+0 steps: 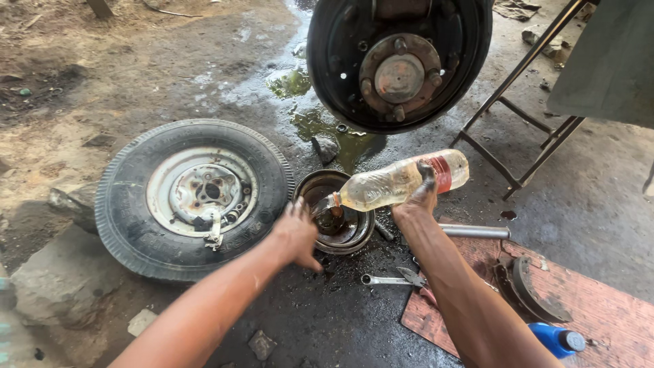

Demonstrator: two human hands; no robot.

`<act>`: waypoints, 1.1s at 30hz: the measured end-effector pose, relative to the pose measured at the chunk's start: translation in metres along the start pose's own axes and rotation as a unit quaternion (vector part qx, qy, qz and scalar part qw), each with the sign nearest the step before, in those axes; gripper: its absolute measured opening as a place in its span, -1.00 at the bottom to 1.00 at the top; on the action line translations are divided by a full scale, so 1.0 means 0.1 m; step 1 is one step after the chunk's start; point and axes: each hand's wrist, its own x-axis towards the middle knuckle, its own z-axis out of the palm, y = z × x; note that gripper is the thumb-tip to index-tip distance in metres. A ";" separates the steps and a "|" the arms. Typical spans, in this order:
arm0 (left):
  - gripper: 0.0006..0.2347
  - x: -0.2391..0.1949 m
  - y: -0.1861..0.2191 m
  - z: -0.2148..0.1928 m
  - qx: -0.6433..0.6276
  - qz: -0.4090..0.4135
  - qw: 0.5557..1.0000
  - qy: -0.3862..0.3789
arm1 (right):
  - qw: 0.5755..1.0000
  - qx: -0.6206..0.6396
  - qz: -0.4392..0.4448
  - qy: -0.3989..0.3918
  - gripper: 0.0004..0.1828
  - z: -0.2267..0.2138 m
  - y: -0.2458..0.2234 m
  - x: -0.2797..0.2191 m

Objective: The person cleans a small mechanical part by hand, scrubbing it in a metal bowl. They repeatedly pour a liquid from a plastic bottle onto the part and their hands to aid in cleaning. The person handles the part with both hands, rubbing it thoroughly over the bowl.

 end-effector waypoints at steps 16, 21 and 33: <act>-0.23 0.14 0.73 0.24 -0.190 0.055 0.980 0.021 | 0.982 0.115 0.141 -0.052 -0.38 -0.43 0.05 0.36; -0.11 0.49 0.93 0.26 -0.150 0.059 0.984 0.070 | 0.979 0.133 0.150 -0.041 -0.38 -0.57 -0.24 0.44; 0.02 0.61 0.65 0.35 0.002 0.209 0.976 0.059 | 0.988 0.099 0.105 0.063 -0.36 -0.82 -0.66 0.51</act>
